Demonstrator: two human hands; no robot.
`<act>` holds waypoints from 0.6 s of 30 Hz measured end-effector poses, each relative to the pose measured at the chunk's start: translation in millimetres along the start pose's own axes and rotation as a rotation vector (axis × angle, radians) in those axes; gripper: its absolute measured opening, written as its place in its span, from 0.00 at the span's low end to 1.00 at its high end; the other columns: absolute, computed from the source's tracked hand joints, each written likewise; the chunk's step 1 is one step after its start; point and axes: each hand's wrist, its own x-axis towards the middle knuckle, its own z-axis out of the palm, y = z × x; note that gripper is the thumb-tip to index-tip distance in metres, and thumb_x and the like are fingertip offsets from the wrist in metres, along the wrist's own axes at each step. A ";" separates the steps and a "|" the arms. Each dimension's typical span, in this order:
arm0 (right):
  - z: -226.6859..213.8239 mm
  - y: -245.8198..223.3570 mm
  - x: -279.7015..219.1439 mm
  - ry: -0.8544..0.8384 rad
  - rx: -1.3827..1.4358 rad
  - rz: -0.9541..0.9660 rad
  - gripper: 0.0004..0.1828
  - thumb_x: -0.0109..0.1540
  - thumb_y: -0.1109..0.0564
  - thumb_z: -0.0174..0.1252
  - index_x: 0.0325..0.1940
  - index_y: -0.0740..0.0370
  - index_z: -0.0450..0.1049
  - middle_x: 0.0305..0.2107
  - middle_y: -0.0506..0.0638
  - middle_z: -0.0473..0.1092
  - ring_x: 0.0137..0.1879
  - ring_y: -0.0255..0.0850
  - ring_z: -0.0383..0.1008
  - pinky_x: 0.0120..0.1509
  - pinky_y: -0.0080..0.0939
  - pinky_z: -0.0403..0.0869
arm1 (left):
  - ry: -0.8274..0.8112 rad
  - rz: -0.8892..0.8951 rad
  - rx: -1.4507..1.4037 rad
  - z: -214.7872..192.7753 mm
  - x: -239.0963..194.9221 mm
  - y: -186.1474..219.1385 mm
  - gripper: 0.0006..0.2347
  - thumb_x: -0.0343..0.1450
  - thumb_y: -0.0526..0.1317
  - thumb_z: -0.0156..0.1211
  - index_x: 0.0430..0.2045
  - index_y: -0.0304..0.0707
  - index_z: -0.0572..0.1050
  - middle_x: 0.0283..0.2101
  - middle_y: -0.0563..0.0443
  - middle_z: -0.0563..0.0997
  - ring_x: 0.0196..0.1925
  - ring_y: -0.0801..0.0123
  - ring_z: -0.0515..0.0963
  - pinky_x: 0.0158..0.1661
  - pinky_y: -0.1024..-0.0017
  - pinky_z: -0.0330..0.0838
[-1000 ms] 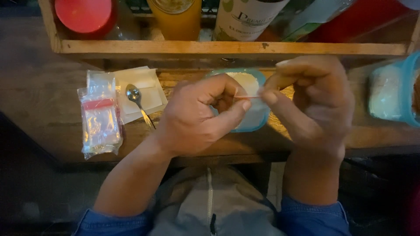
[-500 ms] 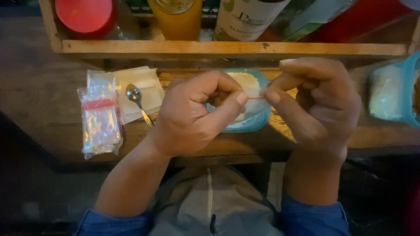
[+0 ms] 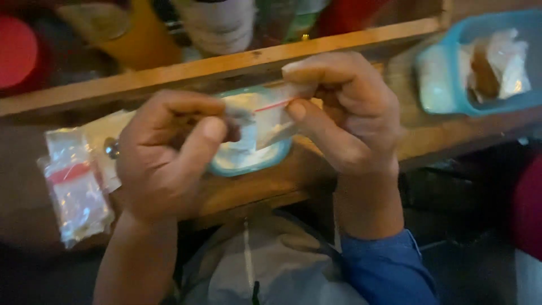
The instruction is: Packaging white powder into small resealable plastic bags using a spoon.
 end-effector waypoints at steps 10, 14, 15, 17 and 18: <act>-92.4 8.1 -43.1 0.394 -0.209 -0.132 0.18 0.72 0.84 0.43 0.59 0.70 0.60 0.42 0.70 0.65 0.40 0.54 0.69 0.46 0.46 0.71 | 0.014 0.045 -0.005 6.2 -0.6 -2.9 0.06 0.77 0.27 0.51 0.44 0.18 0.70 0.36 0.34 0.80 0.36 0.57 0.84 0.42 0.66 0.85; -245.6 66.7 -122.4 -0.022 -1.473 -0.300 0.14 0.87 0.71 0.53 0.56 0.83 0.84 0.48 0.74 0.81 0.58 0.62 0.86 0.71 0.53 0.81 | 0.022 0.003 -0.026 6.6 -2.0 1.4 0.05 0.77 0.26 0.51 0.44 0.18 0.71 0.36 0.33 0.81 0.36 0.58 0.83 0.41 0.67 0.84; -265.7 74.3 -126.5 -0.066 -1.373 -0.080 0.15 0.92 0.71 0.48 0.58 0.81 0.80 0.51 0.71 0.78 0.58 0.61 0.81 0.70 0.55 0.77 | 0.009 0.006 -0.017 6.2 -2.0 1.2 0.05 0.77 0.26 0.51 0.44 0.17 0.70 0.36 0.33 0.81 0.36 0.58 0.83 0.41 0.67 0.84; -295.1 94.3 -134.5 -0.107 -1.264 0.135 0.17 0.96 0.70 0.43 0.60 0.78 0.76 0.54 0.68 0.74 0.58 0.60 0.76 0.69 0.56 0.72 | -0.006 0.011 -0.008 5.8 -1.7 1.7 0.06 0.77 0.26 0.51 0.44 0.17 0.70 0.36 0.32 0.81 0.36 0.58 0.83 0.41 0.67 0.84; -304.5 106.8 -138.3 -0.019 -1.126 0.339 0.12 0.93 0.68 0.45 0.61 0.75 0.73 0.53 0.67 0.71 0.55 0.57 0.73 0.62 0.56 0.71 | -0.009 0.010 0.003 5.7 -1.4 2.3 0.05 0.77 0.26 0.51 0.44 0.17 0.70 0.36 0.32 0.81 0.36 0.58 0.83 0.41 0.67 0.83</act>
